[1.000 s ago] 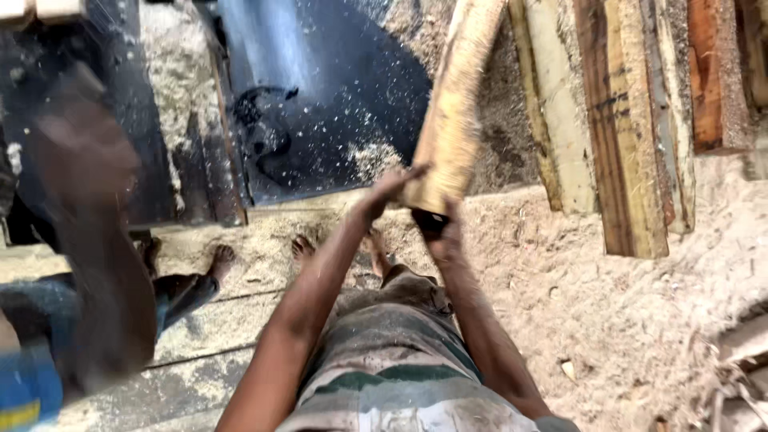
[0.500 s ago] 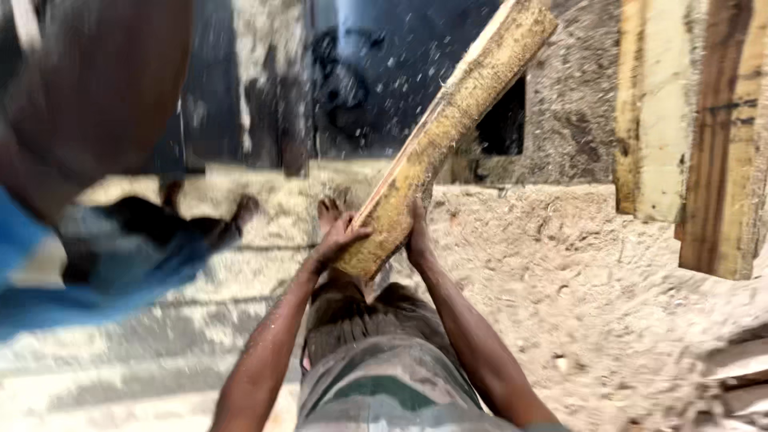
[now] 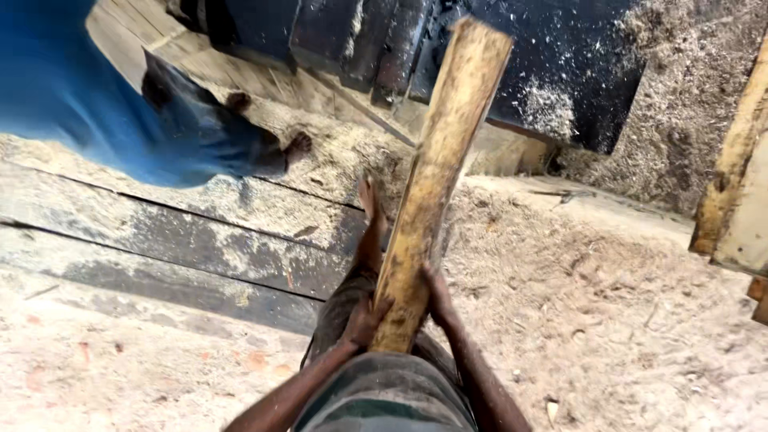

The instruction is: The person processes wood planks by feeding them through a vertical sawmill blade while a co-worker assists from the opposite side. The person guides the wood by hand along the saw guide and clears sawdust from the work area.

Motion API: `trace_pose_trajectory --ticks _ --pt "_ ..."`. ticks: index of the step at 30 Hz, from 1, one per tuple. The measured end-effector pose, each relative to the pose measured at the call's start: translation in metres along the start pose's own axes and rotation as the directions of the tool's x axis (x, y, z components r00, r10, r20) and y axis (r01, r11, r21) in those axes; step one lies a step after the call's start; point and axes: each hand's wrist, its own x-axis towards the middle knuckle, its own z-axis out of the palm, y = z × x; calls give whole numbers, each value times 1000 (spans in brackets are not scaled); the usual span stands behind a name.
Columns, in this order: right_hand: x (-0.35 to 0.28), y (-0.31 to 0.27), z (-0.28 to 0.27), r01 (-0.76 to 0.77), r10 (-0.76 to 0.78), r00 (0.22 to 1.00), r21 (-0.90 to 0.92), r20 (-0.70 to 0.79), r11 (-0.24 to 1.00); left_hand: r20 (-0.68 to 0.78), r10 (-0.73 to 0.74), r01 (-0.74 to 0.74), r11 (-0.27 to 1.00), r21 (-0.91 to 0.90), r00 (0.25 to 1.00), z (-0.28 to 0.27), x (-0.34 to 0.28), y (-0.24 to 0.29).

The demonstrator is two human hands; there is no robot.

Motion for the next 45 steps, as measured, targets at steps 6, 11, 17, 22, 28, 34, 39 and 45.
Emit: trace_pose_trajectory --ticks 6,11,17,22,28,34,39,45 --pt "2 -29 44 59 -76 994 -199 -81 978 -17 -90 87 985 -150 996 -46 3 20" --pt "48 -99 56 288 -341 935 -350 -101 892 -108 -44 24 984 -174 993 -56 54 62" --pt "105 -192 75 26 -64 986 -239 -151 971 -104 -93 82 991 -107 990 -90 126 127" --pt "145 -228 49 80 -152 972 -354 -180 932 96 -254 266 952 -154 962 -86 181 166" --pt "198 -276 52 294 -517 840 -663 -164 688 108 -121 61 894 443 987 -116 241 230" --pt "254 -329 19 255 -511 841 -703 -178 664 -48 602 -475 674 566 797 -107 322 298" --pt "291 -345 29 278 -563 784 -665 -260 693 -24 583 -542 768 342 812 -122 353 329" --pt "340 -374 13 248 -573 764 -685 -296 685 17 500 -465 791 397 866 -115 386 348"
